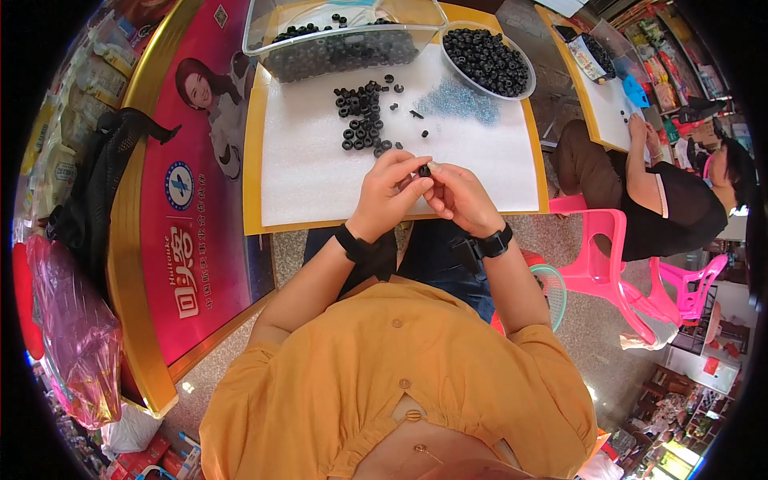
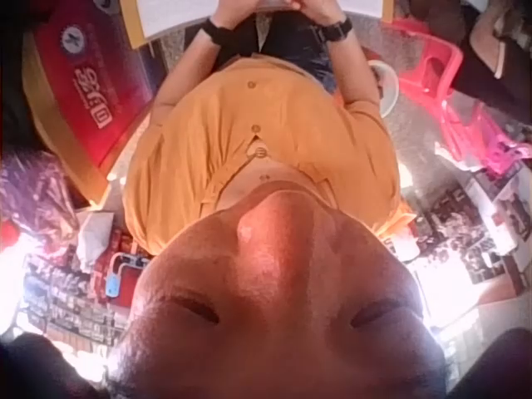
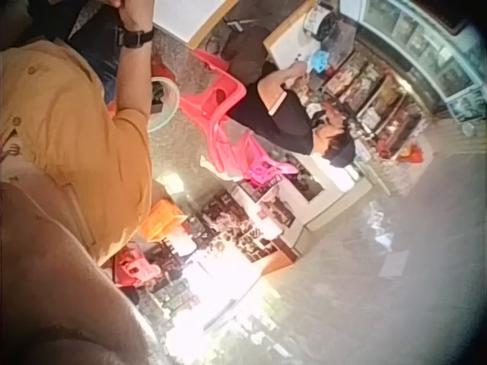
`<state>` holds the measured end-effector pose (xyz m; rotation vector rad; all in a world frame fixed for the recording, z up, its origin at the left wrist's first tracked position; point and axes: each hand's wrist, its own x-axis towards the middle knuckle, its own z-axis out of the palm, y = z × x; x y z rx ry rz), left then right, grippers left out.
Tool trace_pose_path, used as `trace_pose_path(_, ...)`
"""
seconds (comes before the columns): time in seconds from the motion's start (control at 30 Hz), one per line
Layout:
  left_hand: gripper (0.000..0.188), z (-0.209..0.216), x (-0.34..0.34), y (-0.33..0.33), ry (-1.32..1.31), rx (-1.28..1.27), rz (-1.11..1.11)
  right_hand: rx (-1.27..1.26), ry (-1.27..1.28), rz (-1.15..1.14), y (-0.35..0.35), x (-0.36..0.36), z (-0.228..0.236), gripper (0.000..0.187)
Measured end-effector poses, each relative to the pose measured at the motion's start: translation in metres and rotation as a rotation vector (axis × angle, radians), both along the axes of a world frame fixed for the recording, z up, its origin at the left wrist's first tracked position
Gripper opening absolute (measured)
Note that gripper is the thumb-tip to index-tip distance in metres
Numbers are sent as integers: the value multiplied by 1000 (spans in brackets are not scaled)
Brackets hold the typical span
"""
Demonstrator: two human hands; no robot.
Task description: The person places black plastic rings and pins onto a mat, then inserts the pins into the black plastic rings to assemble them by hand.
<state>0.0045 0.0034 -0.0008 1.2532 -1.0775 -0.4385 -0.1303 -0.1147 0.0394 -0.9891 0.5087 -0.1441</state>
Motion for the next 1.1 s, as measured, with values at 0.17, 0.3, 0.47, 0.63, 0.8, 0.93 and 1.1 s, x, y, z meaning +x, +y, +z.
trace_pose_path(0.17,28,-5,0,-1,-8,21,17,-52,50,-13,1,0,2,30)
trace_pose_path(0.3,28,-2,0,1,-10,65,5,-35,59,-27,0,-2,-4,31)
trace_pose_path(0.47,28,-3,-1,0,25,-7,22,22,-12,-16,-1,-2,-4,29)
trace_pose_path(0.63,28,-5,-3,-1,158,38,72,-565,267,-55,-29,12,8,27)
trace_pose_path(0.8,29,-6,-2,-1,161,57,43,-1616,237,-120,-77,40,-8,20)
trace_pose_path(0.93,28,-4,-1,-3,161,45,67,-1822,413,60,-82,53,-9,16)
trace_pose_path(1.1,29,-5,0,-3,170,74,42,-1812,335,61,-80,49,-13,16)
